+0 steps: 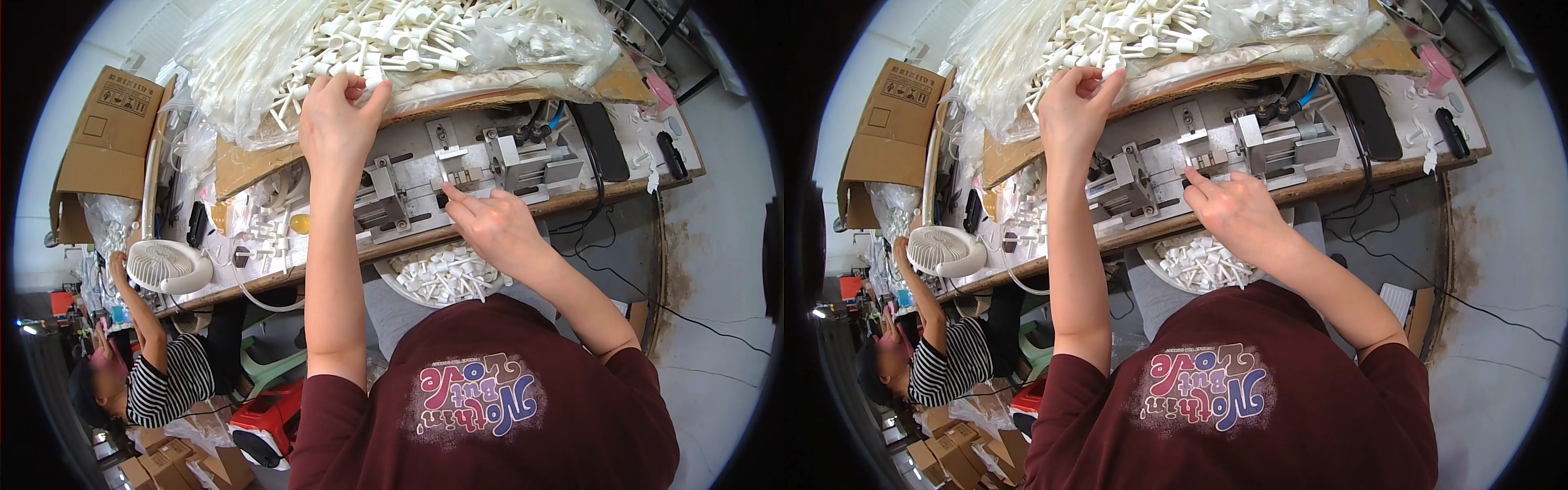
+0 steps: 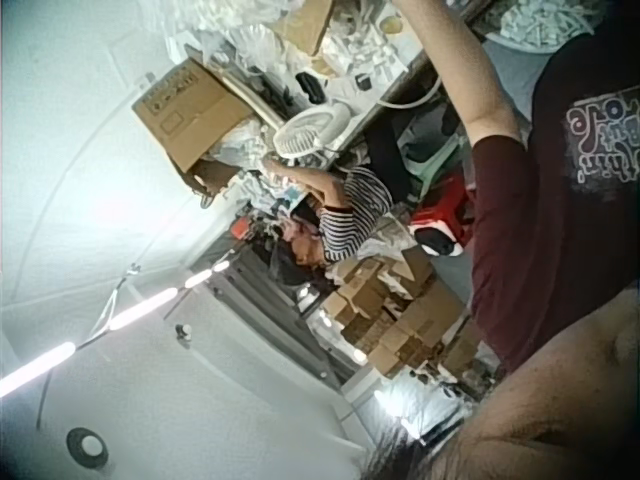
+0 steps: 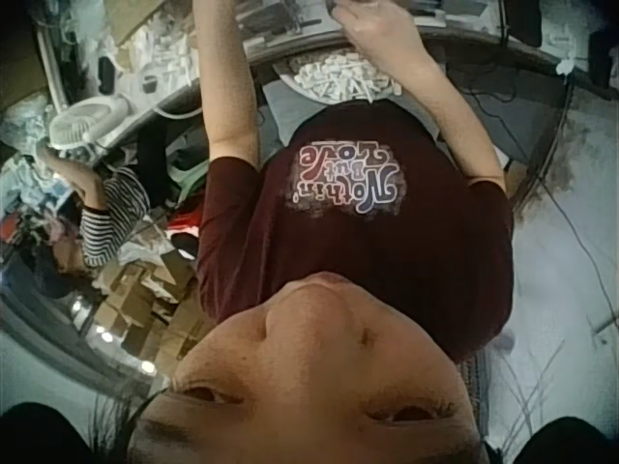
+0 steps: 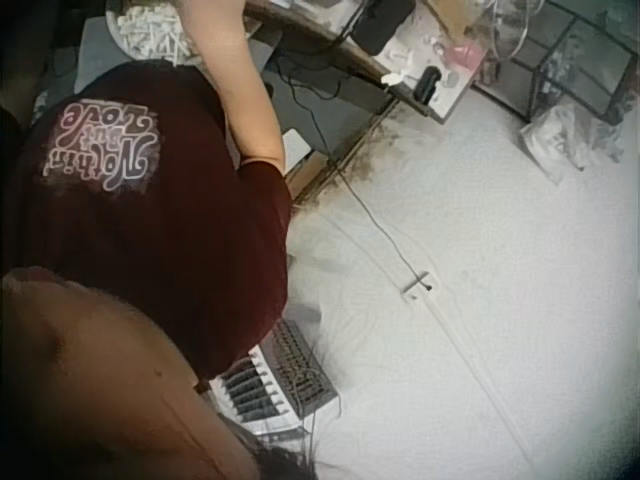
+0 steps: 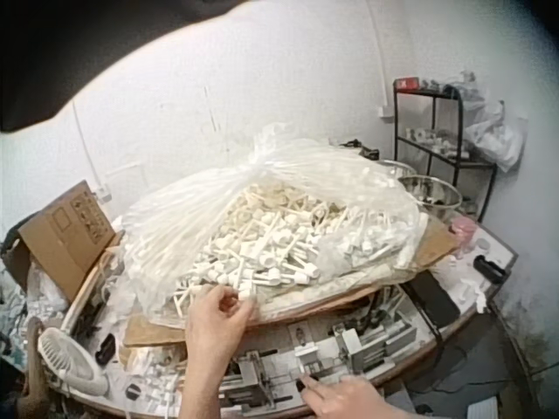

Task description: Assembling plastic pump sprayer components using a small pneumatic press machine on a workbench.

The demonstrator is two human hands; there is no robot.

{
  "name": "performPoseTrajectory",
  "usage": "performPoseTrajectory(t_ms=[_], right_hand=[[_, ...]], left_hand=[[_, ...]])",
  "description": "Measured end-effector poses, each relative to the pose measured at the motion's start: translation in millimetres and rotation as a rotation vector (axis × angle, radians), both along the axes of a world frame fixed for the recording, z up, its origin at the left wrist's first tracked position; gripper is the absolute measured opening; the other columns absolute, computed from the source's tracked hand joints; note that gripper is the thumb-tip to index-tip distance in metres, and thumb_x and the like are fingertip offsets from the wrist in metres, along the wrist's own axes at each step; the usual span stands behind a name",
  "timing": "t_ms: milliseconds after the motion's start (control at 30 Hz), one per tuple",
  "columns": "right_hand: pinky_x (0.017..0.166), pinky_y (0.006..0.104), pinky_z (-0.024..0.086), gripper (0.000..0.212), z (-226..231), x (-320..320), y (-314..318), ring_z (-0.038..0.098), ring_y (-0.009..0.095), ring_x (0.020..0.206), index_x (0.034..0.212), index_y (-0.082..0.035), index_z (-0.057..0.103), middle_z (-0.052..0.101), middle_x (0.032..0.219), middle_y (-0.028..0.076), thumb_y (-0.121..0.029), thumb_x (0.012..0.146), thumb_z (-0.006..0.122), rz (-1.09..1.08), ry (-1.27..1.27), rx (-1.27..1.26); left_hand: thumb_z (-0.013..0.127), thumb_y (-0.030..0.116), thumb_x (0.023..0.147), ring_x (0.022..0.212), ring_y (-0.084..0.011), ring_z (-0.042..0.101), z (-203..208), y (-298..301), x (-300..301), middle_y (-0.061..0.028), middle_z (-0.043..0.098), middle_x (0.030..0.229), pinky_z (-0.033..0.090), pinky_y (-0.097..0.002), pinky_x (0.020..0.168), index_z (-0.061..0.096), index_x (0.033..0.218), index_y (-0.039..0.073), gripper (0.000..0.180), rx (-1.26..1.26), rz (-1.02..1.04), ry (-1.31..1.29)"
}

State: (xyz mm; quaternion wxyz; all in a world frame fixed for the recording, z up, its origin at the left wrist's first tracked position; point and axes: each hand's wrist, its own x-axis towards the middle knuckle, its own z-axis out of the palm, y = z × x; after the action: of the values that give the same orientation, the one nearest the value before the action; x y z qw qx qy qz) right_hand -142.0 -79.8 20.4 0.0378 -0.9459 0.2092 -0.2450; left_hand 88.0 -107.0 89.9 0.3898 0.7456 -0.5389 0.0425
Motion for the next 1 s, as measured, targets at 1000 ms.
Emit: performPoseTrajectory(t_ms=[1000], right_hand=[[0.076, 0.0377, 0.054, 0.024, 60.3, 61.4, -147.8, 0.067, 0.026, 0.08, 0.103, -0.006, 0.066, 0.066, 0.098, 0.01, -0.008, 0.079, 0.066, -0.12, -0.399, 0.029]], left_hand=[[0.076, 0.01, 0.078, 0.074, -0.0241, 0.069, -77.3, 102.3, -80.9, -0.0092, 0.066, 0.129, 0.054, -0.0331, 0.066, 0.071, 0.103, 0.005, 0.026, 0.129, -0.426, -0.287]])
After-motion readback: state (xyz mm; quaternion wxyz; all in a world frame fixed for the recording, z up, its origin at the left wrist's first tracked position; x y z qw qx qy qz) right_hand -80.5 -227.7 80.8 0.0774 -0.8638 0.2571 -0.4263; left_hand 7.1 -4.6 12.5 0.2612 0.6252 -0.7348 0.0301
